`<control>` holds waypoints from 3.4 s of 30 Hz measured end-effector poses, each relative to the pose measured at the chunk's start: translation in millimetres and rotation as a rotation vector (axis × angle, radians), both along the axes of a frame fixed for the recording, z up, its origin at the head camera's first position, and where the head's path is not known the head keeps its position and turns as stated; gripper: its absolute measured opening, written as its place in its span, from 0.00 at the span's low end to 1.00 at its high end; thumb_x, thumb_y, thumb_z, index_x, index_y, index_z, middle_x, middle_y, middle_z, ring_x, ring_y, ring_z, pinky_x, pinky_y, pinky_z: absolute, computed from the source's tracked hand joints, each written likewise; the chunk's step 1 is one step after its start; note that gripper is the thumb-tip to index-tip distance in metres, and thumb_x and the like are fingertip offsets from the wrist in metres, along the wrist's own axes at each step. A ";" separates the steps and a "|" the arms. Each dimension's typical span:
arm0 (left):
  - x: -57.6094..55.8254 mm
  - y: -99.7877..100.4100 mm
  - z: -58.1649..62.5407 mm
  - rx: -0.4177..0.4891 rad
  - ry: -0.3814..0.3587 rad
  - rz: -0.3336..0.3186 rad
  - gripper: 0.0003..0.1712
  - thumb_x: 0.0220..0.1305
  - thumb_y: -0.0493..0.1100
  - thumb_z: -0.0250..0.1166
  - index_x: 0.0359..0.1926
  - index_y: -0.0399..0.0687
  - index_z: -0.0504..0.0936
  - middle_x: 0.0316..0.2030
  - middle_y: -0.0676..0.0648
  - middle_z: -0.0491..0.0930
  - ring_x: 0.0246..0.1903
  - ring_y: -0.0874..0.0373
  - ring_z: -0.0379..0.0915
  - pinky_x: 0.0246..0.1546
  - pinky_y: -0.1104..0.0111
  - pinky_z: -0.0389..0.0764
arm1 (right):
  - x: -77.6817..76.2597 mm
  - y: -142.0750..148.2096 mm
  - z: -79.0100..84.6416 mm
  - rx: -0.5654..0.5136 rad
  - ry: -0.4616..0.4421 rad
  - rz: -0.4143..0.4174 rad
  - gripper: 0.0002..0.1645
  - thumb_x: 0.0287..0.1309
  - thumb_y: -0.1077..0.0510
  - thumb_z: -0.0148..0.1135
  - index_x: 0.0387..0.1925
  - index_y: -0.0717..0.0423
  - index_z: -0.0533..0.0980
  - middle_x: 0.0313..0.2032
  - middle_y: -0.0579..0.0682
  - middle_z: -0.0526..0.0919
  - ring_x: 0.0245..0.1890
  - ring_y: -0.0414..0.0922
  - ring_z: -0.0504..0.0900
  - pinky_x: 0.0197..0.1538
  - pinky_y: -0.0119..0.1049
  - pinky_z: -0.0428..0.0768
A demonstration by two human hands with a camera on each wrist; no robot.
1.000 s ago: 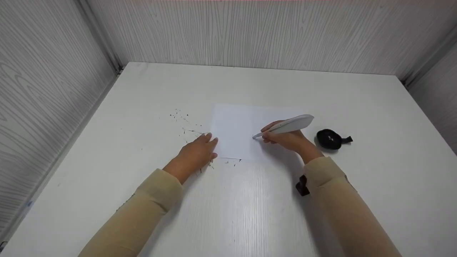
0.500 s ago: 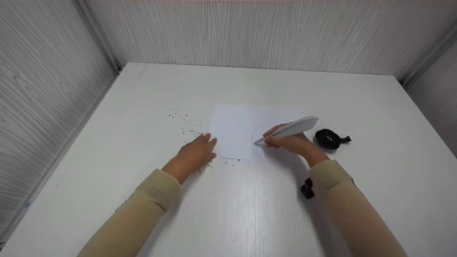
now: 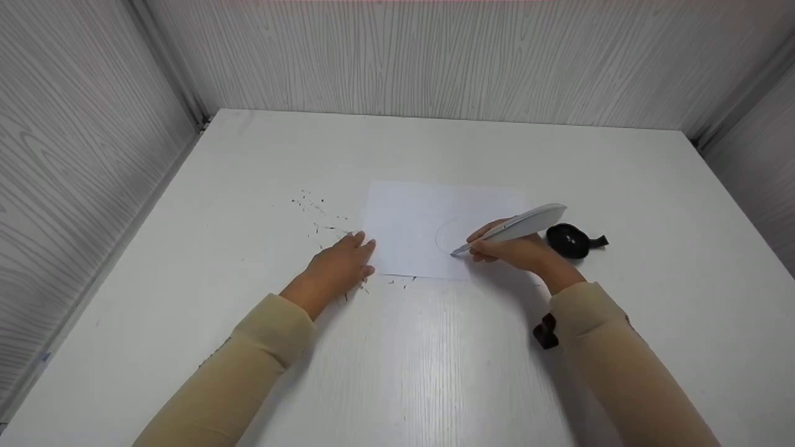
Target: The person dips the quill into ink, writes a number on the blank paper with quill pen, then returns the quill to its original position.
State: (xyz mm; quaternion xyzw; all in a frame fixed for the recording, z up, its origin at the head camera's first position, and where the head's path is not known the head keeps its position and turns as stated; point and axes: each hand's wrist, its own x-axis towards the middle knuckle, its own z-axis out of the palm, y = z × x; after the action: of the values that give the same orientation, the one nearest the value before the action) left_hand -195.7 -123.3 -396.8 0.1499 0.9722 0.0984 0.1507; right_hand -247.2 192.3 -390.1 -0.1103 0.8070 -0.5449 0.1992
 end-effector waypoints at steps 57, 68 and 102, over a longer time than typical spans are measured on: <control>-0.9 0.2 -0.4 0.021 -0.018 0.049 0.34 0.71 0.48 0.55 0.73 0.46 0.55 0.73 0.41 0.48 0.71 0.46 0.41 0.66 0.49 0.54 | -22.4 -2.1 2.1 0.069 0.043 -0.123 0.18 0.59 0.57 0.65 0.47 0.66 0.78 0.39 0.59 0.85 0.38 0.47 0.84 0.46 0.40 0.80; -0.4 0.1 -0.6 0.013 -0.009 0.053 0.34 0.71 0.48 0.55 0.73 0.47 0.55 0.73 0.42 0.48 0.71 0.47 0.41 0.66 0.50 0.53 | -25.5 -10.1 1.9 0.093 0.069 -0.128 0.16 0.59 0.58 0.64 0.46 0.65 0.79 0.37 0.58 0.85 0.37 0.46 0.84 0.44 0.38 0.81; -2.8 0.3 -2.5 0.010 -0.002 0.043 0.34 0.71 0.49 0.55 0.73 0.47 0.56 0.72 0.41 0.49 0.71 0.45 0.42 0.66 0.51 0.55 | -19.3 -30.8 0.3 0.029 0.048 -0.057 0.14 0.59 0.60 0.63 0.44 0.66 0.80 0.36 0.57 0.86 0.35 0.46 0.85 0.41 0.37 0.82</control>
State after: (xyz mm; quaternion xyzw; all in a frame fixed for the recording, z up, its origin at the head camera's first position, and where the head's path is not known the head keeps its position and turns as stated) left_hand -198.5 -123.0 -399.3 0.1299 0.9745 0.1068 0.1486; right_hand -266.5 161.5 -389.9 -0.0976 0.8223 -0.5356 0.1657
